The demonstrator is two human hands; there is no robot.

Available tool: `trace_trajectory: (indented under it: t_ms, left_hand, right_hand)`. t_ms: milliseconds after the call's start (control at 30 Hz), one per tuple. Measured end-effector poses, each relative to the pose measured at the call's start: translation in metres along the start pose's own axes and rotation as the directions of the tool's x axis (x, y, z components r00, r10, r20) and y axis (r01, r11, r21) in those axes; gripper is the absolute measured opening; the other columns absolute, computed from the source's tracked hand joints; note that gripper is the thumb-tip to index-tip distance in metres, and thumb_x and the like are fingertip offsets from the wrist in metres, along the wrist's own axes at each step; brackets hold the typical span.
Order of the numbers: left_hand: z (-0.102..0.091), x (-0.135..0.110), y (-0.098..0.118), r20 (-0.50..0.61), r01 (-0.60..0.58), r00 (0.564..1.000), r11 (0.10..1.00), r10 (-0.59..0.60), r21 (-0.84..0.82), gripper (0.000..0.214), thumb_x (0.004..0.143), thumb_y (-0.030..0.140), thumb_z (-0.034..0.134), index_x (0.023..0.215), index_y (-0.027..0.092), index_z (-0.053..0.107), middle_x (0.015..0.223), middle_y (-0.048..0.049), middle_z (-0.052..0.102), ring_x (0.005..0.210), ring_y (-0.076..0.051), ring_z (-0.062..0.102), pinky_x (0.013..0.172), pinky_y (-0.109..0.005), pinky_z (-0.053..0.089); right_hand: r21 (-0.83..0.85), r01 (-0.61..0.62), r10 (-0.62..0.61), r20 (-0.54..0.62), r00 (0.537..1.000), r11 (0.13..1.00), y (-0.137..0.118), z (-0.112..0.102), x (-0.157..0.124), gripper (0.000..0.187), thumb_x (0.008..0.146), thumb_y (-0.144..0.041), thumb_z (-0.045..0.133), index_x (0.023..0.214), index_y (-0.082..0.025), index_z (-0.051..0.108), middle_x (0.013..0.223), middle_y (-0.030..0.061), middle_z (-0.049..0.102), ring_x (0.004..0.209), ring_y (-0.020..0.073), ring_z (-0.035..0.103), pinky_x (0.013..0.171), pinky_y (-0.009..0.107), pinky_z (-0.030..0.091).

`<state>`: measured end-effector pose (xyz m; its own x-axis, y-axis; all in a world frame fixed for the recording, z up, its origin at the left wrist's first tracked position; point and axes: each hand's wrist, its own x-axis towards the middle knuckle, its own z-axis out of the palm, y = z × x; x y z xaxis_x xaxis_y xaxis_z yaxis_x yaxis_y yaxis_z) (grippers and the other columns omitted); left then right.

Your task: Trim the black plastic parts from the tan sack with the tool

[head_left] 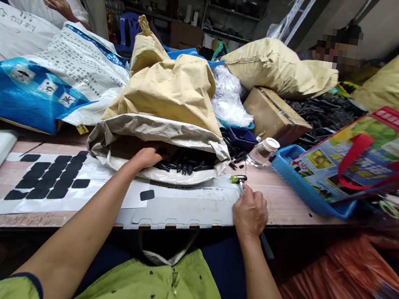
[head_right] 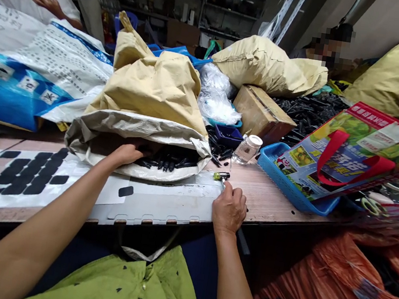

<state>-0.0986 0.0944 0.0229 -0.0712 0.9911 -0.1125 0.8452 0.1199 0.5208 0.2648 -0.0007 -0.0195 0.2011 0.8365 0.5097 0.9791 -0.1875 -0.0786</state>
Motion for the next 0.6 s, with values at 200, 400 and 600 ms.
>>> trace_trajectory:
  t_ms: [200,400,600]
  left_hand:
    - [0.004,-0.011,0.018,0.036,0.008,0.999,0.999,-0.007,-0.034,0.037,0.086,0.034,0.069,0.116,0.015,0.077,0.109,-0.0118,0.079,0.105,-0.031,0.072,0.085,-0.031,0.053]
    - [0.006,-0.010,0.014,0.092,-0.081,0.992,0.993,0.090,-0.089,0.032,0.085,0.035,0.071,0.113,0.021,0.079,0.108,-0.0061,0.079,0.099,-0.026,0.073,0.086,-0.032,0.055]
    - [0.007,-0.009,0.012,0.016,-0.033,0.999,0.994,0.034,-0.102,0.042,0.088,0.040,0.069,0.126,0.024,0.075,0.121,-0.0063,0.077,0.113,-0.028,0.070,0.094,-0.031,0.053]
  right_hand:
    - [0.004,0.001,-0.001,0.000,1.000,1.000,0.000,0.000,0.000,0.032,0.097,-0.020,0.055,0.125,-0.024,0.070,0.097,0.0084,0.060,0.088,0.0211,0.047,0.071,0.033,0.028]
    - [0.000,0.006,-0.006,-0.005,1.000,1.000,0.000,0.000,0.001,0.032,0.096,-0.020,0.056,0.124,-0.023,0.071,0.097,0.0083,0.060,0.087,0.0207,0.047,0.071,0.033,0.027]
    - [-0.012,0.001,-0.001,0.008,1.000,1.000,0.001,-0.001,0.000,0.031,0.098,-0.020,0.055,0.125,-0.024,0.070,0.098,0.0076,0.060,0.087,0.0202,0.046,0.071,0.032,0.027]
